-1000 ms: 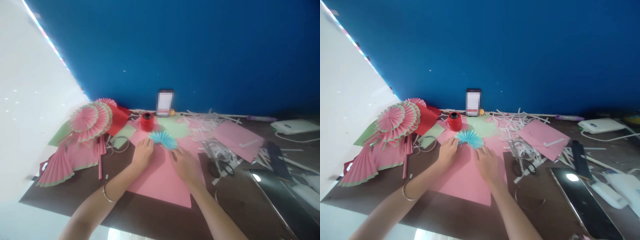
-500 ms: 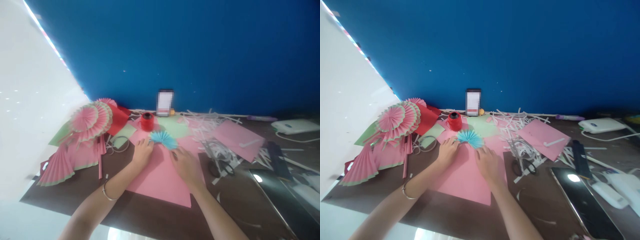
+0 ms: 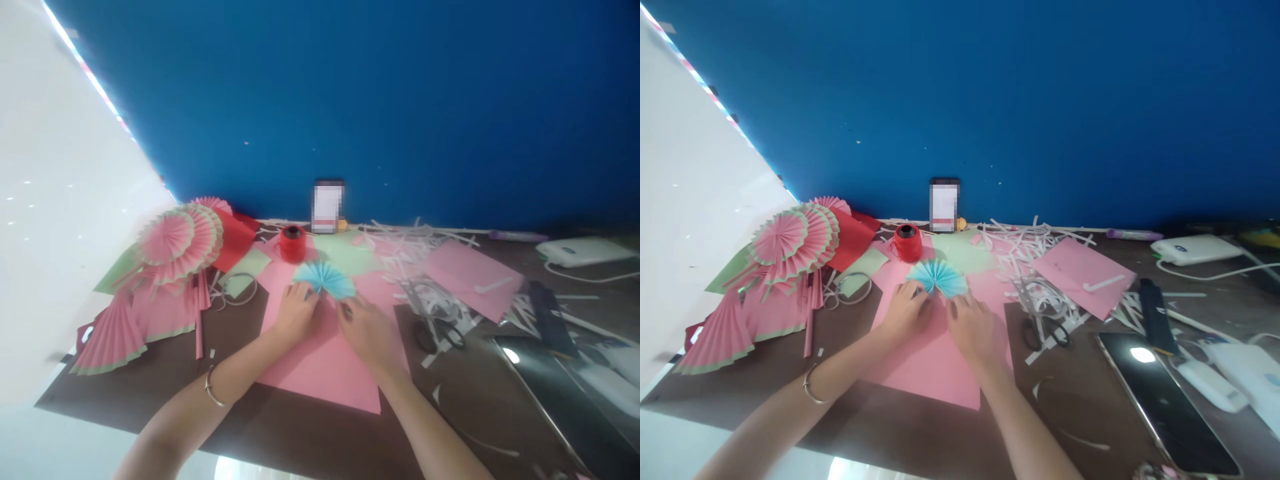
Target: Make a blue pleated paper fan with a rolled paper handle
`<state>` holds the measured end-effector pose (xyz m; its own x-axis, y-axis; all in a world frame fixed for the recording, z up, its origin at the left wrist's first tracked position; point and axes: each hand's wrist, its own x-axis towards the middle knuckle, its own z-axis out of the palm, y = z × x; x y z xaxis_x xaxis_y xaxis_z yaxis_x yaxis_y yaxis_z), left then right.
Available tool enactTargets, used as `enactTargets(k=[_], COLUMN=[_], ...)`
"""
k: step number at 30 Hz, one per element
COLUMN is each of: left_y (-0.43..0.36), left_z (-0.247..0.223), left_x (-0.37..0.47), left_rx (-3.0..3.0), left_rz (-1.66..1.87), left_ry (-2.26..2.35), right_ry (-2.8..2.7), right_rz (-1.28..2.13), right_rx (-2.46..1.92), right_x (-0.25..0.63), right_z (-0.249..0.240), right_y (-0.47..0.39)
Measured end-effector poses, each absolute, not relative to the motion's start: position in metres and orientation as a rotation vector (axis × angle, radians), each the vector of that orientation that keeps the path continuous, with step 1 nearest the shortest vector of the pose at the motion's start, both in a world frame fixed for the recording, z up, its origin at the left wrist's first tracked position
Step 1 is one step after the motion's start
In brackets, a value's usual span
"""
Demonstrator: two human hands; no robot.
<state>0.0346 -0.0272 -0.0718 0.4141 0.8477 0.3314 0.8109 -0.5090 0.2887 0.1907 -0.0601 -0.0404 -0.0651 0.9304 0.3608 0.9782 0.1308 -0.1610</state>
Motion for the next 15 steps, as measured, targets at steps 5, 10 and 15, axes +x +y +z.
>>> enactTargets(k=[5,10,15], left_y=[-0.0273,-0.0251,-0.0276], left_z=[-0.0727,-0.0721,-0.0724], left_x=[0.0373,0.0397,0.0432], left_rx=[2.493,2.372,2.349], left_rz=[0.817,0.81,0.783], left_ry=[1.438,1.415,1.434], right_ry=[-2.011,-2.041,-2.08], right_rz=[-0.093,-0.078,-0.066], right_rx=[-1.876,-1.854,-1.83], right_x=[0.1885,0.1872,0.1852], right_z=[-0.043,-0.0462,-0.0499], right_y=[-0.0594,-0.0583,-0.0592])
